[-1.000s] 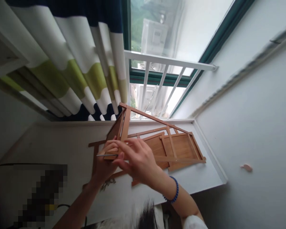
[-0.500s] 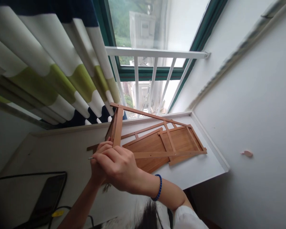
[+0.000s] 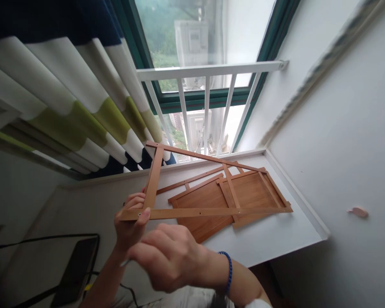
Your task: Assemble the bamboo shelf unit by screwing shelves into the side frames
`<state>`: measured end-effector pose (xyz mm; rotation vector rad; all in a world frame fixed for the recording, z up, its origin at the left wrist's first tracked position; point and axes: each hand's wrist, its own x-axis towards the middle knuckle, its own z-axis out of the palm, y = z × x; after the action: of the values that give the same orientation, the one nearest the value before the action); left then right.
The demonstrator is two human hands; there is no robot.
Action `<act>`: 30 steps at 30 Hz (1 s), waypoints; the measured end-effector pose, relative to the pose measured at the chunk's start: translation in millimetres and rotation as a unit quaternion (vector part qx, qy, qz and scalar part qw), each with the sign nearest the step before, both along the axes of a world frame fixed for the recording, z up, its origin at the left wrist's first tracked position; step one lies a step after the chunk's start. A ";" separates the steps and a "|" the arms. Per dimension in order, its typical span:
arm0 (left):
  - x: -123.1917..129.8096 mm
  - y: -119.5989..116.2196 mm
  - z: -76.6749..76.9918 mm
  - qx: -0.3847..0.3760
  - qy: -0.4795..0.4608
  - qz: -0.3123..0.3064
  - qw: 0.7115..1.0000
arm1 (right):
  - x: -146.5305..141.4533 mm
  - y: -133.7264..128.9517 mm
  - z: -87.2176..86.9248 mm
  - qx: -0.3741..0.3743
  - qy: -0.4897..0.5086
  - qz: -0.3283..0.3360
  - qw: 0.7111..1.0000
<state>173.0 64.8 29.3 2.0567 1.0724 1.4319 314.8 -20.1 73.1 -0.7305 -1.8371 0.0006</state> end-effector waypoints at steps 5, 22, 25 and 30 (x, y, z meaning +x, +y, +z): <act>-16.1 10.5 8.7 -0.031 -0.065 -0.008 0.997 | 17.9 -42.0 -88.2 -0.188 0.190 -0.038 0.963; -24.6 23.3 63.5 -0.072 -0.360 0.228 0.902 | 45.3 -12.8 -130.8 -0.331 0.090 -0.134 0.930; -23.7 19.5 61.6 -0.077 -0.357 0.198 0.910 | 35.8 -11.4 -137.8 -0.356 0.007 -0.104 0.929; -28.7 10.0 50.2 -0.094 -0.350 0.171 0.916 | -5.5 -32.9 -165.3 -0.385 -0.170 -0.008 0.907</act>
<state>144.3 74.8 79.5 1.0891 1.2033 1.9292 309.3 -53.0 -92.1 -1.3576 -2.1667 0.6585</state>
